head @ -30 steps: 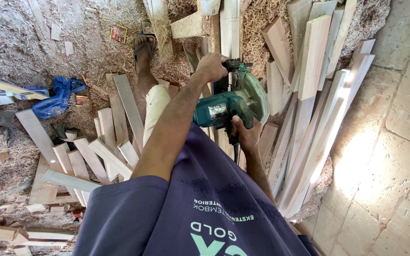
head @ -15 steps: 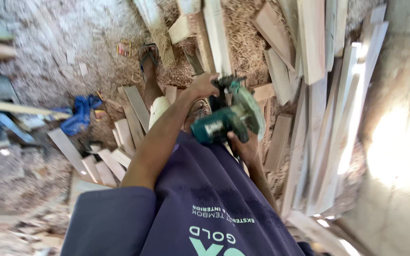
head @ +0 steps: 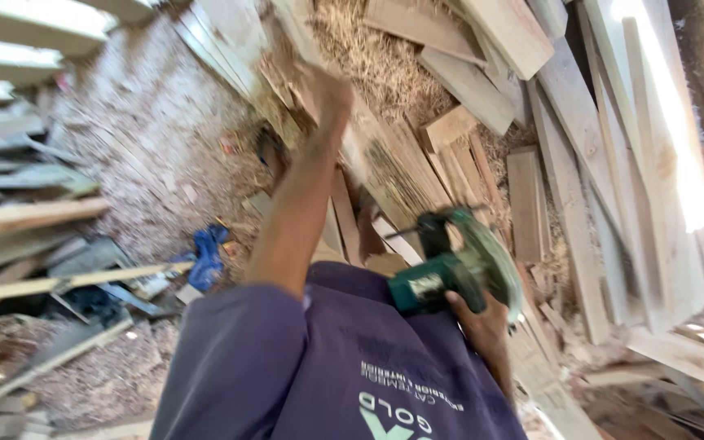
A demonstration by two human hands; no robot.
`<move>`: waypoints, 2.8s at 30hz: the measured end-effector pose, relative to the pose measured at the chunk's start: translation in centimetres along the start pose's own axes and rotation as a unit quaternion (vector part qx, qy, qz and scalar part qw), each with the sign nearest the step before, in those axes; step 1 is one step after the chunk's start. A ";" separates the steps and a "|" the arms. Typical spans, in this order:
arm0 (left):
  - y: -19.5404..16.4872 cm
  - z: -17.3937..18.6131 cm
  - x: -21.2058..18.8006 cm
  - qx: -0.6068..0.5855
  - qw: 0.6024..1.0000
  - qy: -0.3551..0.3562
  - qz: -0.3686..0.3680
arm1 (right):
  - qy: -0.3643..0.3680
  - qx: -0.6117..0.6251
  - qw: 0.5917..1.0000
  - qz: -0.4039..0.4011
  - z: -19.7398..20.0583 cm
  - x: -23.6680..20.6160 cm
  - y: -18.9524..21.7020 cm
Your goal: The person cuts wood planks with a handheld circular saw in a sawdust-covered workshop. They pick planks from a pile, position each on a support beam, cut it, and move the cut piece aside, repeating the process with multiple planks.
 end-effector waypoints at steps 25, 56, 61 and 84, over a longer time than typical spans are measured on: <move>6.6 -2.6 1.2 0.291 0.875 -0.148 -0.358 | 0.050 0.037 0.996 0.056 -4.2 4.2 3.6; 13.1 -4.6 -0.2 -0.132 0.956 0.168 -0.203 | 0.175 0.072 0.963 0.193 -10.0 9.2 15.4; 12.7 -2.6 0.5 -0.149 0.959 0.138 -0.198 | 0.179 0.077 0.951 0.241 -10.9 9.2 17.6; 11.2 1.2 3.7 -0.138 0.961 0.092 -0.220 | 0.187 0.098 0.949 0.235 -13.1 11.4 21.0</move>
Point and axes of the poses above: each hand's wrist, its own x-axis towards the middle knuckle, its own z-axis out of the back of the hand, y = z × x, the point moved 4 cm from there along x, towards the middle knuckle, and after that the axes turned 1 degree about -y, right-handed, at the moved point
